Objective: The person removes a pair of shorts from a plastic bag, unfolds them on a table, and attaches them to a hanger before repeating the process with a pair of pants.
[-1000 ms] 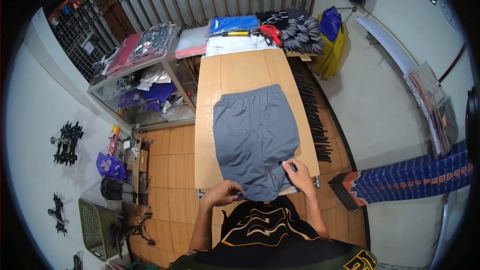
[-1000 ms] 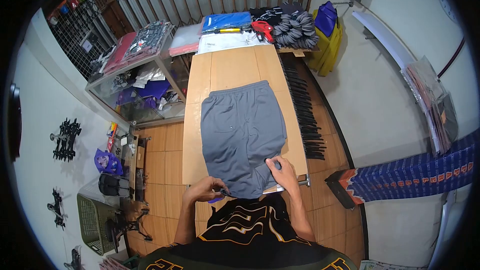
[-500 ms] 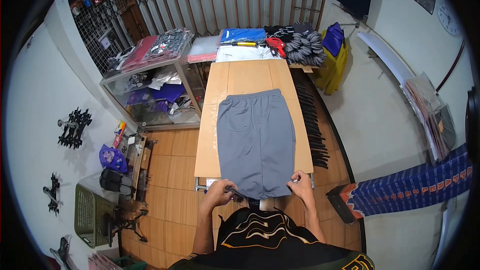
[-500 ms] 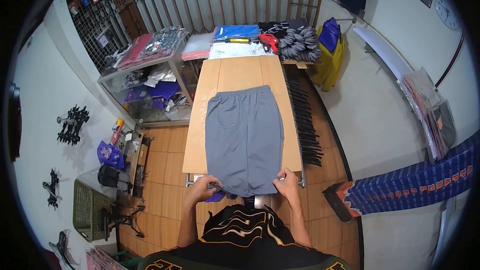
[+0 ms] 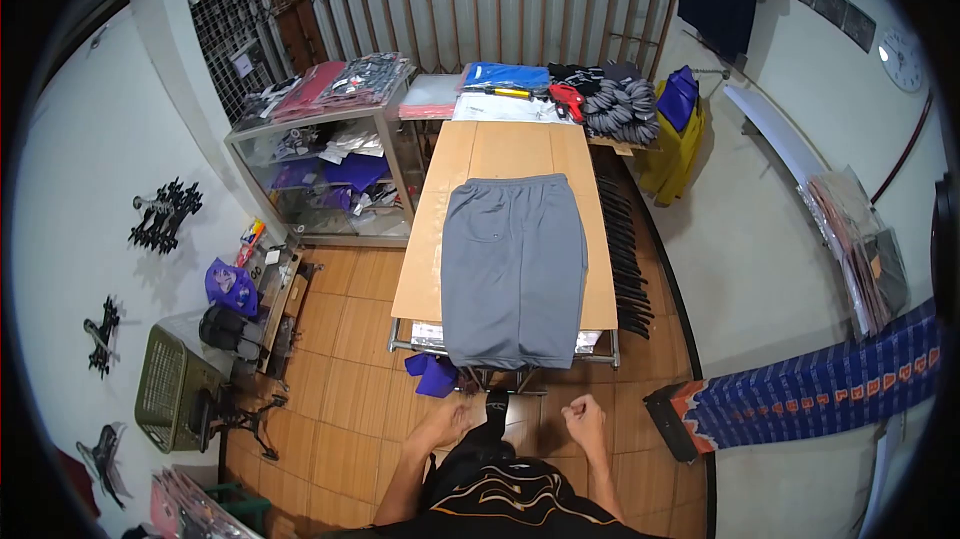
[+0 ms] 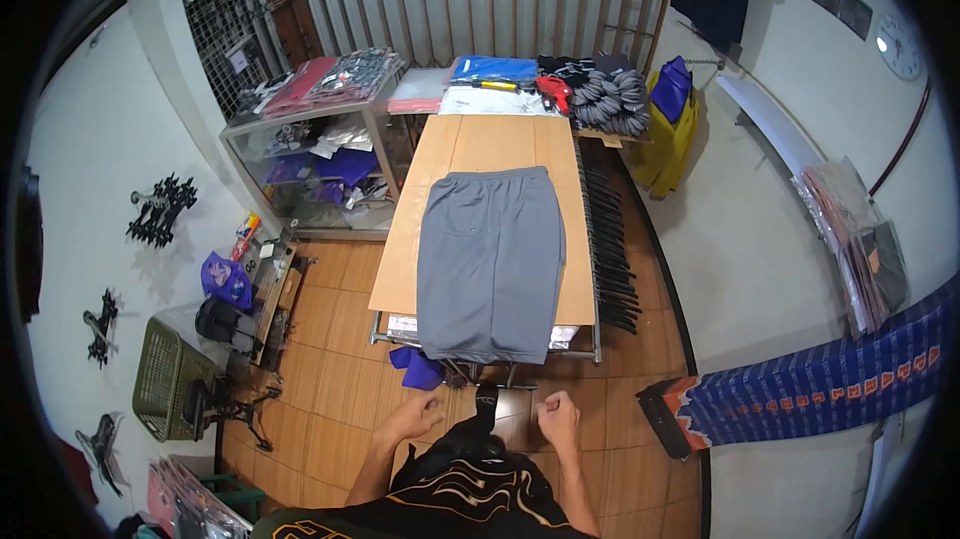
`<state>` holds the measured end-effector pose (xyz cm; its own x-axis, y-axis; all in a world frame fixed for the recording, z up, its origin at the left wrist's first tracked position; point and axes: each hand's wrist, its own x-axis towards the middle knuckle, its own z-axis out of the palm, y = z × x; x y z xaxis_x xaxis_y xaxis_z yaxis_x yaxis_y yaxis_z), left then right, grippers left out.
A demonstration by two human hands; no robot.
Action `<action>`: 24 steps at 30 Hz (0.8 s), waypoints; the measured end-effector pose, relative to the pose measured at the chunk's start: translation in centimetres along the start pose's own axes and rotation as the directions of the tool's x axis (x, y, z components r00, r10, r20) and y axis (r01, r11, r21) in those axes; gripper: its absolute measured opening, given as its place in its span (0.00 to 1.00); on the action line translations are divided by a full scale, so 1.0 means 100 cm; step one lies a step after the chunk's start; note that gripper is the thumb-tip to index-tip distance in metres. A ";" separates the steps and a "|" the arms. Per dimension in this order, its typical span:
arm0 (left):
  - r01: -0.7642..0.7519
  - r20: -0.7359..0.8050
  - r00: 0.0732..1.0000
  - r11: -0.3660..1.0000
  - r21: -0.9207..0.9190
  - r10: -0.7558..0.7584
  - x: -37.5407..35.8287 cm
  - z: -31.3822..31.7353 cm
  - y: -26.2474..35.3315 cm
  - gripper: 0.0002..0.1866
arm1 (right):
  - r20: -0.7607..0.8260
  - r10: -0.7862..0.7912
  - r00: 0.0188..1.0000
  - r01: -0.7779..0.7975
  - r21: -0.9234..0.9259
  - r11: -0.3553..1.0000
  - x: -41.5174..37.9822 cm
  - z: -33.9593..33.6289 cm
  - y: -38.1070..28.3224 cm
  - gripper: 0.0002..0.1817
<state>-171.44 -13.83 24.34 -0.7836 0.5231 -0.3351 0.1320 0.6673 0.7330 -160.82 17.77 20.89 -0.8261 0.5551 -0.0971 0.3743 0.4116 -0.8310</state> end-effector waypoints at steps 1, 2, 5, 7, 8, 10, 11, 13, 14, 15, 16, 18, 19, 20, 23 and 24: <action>0.090 0.092 0.992 0.996 0.018 -0.091 -0.011 0.004 0.001 0.24 | 0.034 0.024 0.999 -0.023 -0.030 0.999 -0.010 0.001 0.008 0.12; 0.115 0.137 0.984 0.993 0.004 -0.114 -0.018 0.013 -0.010 0.26 | 0.096 0.077 0.992 -0.073 -0.047 0.996 -0.020 0.003 0.017 0.13; 0.196 0.239 0.952 0.981 0.001 -0.190 -0.031 0.038 -0.050 0.29 | 0.225 0.100 0.969 -0.075 -0.118 0.990 -0.042 0.012 0.040 0.15; 0.259 0.254 0.931 0.965 0.046 -0.262 -0.039 0.043 -0.064 0.30 | 0.347 0.169 0.923 -0.113 -0.176 0.978 -0.049 0.021 0.055 0.18; 0.255 0.265 0.929 0.966 0.047 -0.258 -0.043 0.042 -0.070 0.30 | 0.394 0.185 0.900 -0.106 -0.215 0.971 -0.050 0.027 0.058 0.19; 0.198 0.197 0.961 0.980 0.006 -0.195 -0.048 0.045 -0.092 0.30 | 0.488 0.201 0.849 -0.049 -0.305 0.951 -0.049 0.042 0.060 0.22; 0.174 0.156 0.973 0.985 -0.014 -0.170 -0.055 0.041 -0.097 0.29 | 0.512 0.187 0.838 -0.015 -0.321 0.947 -0.045 0.051 0.054 0.23; 0.185 0.117 0.977 0.982 -0.046 -0.178 -0.068 0.032 -0.109 0.29 | 0.566 0.160 0.809 0.061 -0.352 0.934 -0.040 0.071 0.039 0.25; 0.208 0.085 0.976 0.974 -0.086 -0.200 -0.075 0.028 -0.119 0.29 | 0.590 0.152 0.793 0.095 -0.365 0.926 -0.036 0.083 0.024 0.25; 0.227 0.054 0.973 0.965 -0.128 -0.222 -0.083 0.024 -0.131 0.30 | 0.614 0.144 0.776 0.129 -0.378 0.917 -0.032 0.096 0.006 0.25; 0.246 0.008 0.969 0.956 -0.160 -0.247 -0.093 0.020 -0.145 0.30 | 0.636 0.138 0.759 0.162 -0.390 0.906 -0.028 0.111 -0.010 0.25; 0.270 -0.066 0.955 0.938 -0.220 -0.290 -0.120 0.006 -0.172 0.30 | 0.677 0.073 0.732 0.271 -0.388 0.881 -0.017 0.151 -0.029 0.25; 0.278 -0.100 0.946 0.929 -0.246 -0.310 -0.135 -0.007 -0.182 0.30 | 0.695 0.041 0.718 0.321 -0.383 0.866 -0.020 0.171 -0.054 0.26; 0.332 -0.113 0.924 0.912 -0.239 -0.366 -0.152 -0.019 -0.192 0.30 | 0.716 0.043 0.697 0.347 -0.389 0.853 -0.022 0.189 -0.080 0.25; 0.360 -0.224 0.858 0.853 -0.377 -0.462 -0.204 -0.050 -0.238 0.30 | 0.776 -0.054 0.628 0.452 -0.308 0.837 -0.025 0.272 -0.119 0.24; 0.367 -0.274 0.828 0.843 -0.394 -0.489 -0.222 -0.062 -0.257 0.30 | 0.800 -0.081 0.594 0.504 -0.291 0.813 -0.031 0.304 -0.136 0.24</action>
<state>-161.16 -45.88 16.63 -0.8800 -0.0387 -0.4735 -0.4157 0.5452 0.7280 -176.12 -11.49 15.85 -0.8583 -0.2823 -0.4286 0.0108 0.8250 -0.5650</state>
